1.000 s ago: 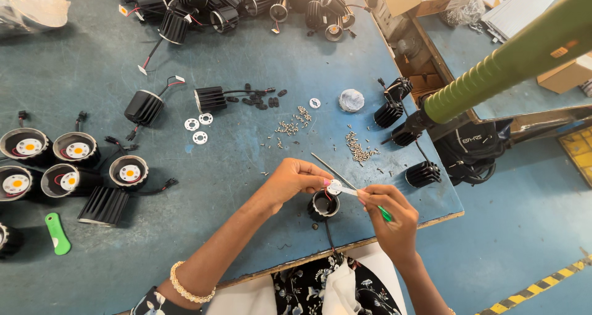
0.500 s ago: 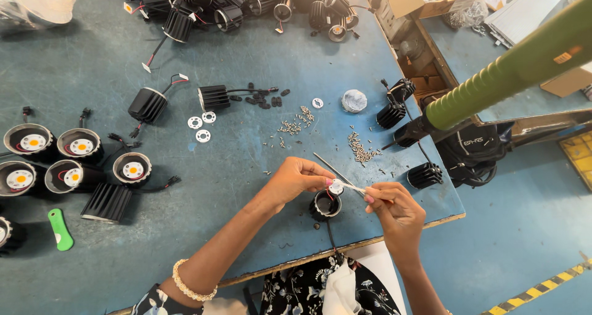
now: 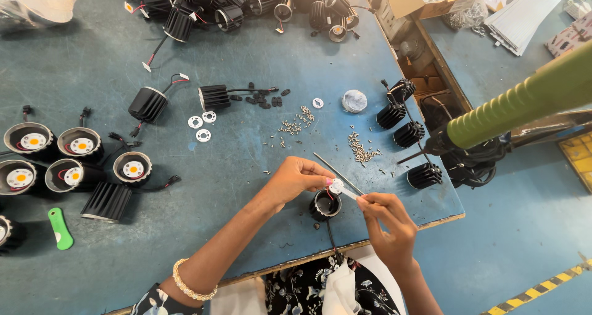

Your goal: The person assembles LED light components by placing circular LED boards into black heat-sink housings, inserting small screws, and using a hanging power screwdriver to secure them.

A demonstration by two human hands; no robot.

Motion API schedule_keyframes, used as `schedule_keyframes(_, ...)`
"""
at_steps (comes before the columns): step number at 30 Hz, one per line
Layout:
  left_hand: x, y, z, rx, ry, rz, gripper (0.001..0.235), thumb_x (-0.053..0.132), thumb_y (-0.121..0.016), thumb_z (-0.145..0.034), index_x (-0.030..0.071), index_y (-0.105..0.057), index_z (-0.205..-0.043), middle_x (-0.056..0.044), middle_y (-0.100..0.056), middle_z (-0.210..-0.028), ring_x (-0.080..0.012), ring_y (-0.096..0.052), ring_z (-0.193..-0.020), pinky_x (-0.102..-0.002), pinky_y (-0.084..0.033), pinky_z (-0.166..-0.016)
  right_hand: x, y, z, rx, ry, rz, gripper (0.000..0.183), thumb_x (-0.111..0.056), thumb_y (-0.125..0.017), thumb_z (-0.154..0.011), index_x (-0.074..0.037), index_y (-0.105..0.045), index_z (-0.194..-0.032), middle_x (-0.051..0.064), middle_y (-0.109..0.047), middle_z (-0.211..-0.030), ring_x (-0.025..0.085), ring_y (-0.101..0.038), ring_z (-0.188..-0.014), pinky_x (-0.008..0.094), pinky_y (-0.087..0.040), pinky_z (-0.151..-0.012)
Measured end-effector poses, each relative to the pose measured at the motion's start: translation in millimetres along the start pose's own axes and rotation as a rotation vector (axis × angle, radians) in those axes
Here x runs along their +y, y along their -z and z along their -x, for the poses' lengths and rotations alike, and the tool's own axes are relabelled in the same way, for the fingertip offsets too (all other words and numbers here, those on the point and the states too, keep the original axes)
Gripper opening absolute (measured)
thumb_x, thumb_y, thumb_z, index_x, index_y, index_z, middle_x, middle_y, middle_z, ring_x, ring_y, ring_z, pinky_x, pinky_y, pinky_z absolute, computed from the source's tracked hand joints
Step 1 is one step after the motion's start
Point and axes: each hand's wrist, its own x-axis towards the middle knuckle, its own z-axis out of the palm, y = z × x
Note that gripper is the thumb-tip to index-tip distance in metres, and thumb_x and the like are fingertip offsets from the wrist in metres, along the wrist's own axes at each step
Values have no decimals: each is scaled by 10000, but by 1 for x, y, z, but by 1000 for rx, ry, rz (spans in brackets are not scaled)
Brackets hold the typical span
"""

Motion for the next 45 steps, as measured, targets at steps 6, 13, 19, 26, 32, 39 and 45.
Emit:
schedule_keyframes(6,5,-1,0,28,73,-43,236,177,-783,-828,30,-806,-1012,-47,-790,-877,-89,-691,-778,-247,-561,-743,5,-3,3,-17,108,95,223,110,-735,-822,-7,-754,-1010,95,-704,-1005,182,-680,-863,287,-546,-707)
schedule_keyframes(13,2,-1,0,15,56,-42,243,175,-781,-839,31,-810,-1032,-51,-788,-892,-90,-678,-785,-251,-549,-741,5,0,2,12,-108,-81,188,99,-686,-873,-5,-754,-1014,97,-714,-1010,152,-700,-830,259,-585,-714)
schedule_keyframes(19,-1,0,-2,17,64,-30,258,193,-790,-839,34,-801,-1042,-59,-792,-899,-95,-698,-796,-248,-553,-741,3,-3,-3,54,-210,-220,126,79,-684,-909,39,-740,-1015,116,-705,-1003,123,-666,-779,243,-573,-682)
schedule_keyframes(26,-2,-1,-2,18,65,-25,242,182,-784,-847,30,-801,-1035,-65,-794,-901,-103,-706,-803,-247,-559,-740,2,-6,2,93,-159,-208,143,85,-692,-903,22,-732,-1024,117,-698,-1018,135,-679,-846,241,-595,-700)
schedule_keyframes(32,1,-1,-2,27,72,-39,236,179,-784,-842,35,-806,-1028,-56,-796,-901,-94,-702,-800,-248,-557,-741,0,-9,13,132,-22,53,195,119,-730,-815,13,-740,-979,108,-712,-970,192,-687,-838,293,-552,-751)
schedule_keyframes(39,-3,0,-3,5,37,-22,231,166,-785,-845,28,-814,-1029,-48,-788,-892,-77,-658,-775,-236,-526,-716,-3,-13,20,105,38,88,199,110,-746,-807,17,-744,-982,112,-701,-982,199,-686,-863,296,-558,-760)
schedule_keyframes(45,-5,1,-4,3,38,-1,226,168,-790,-845,28,-810,-1021,-46,-790,-894,-74,-662,-772,-236,-522,-710,-5,-14,19,97,53,97,186,103,-757,-802,15,-745,-966,100,-702,-971,205,-686,-868,306,-554,-769)
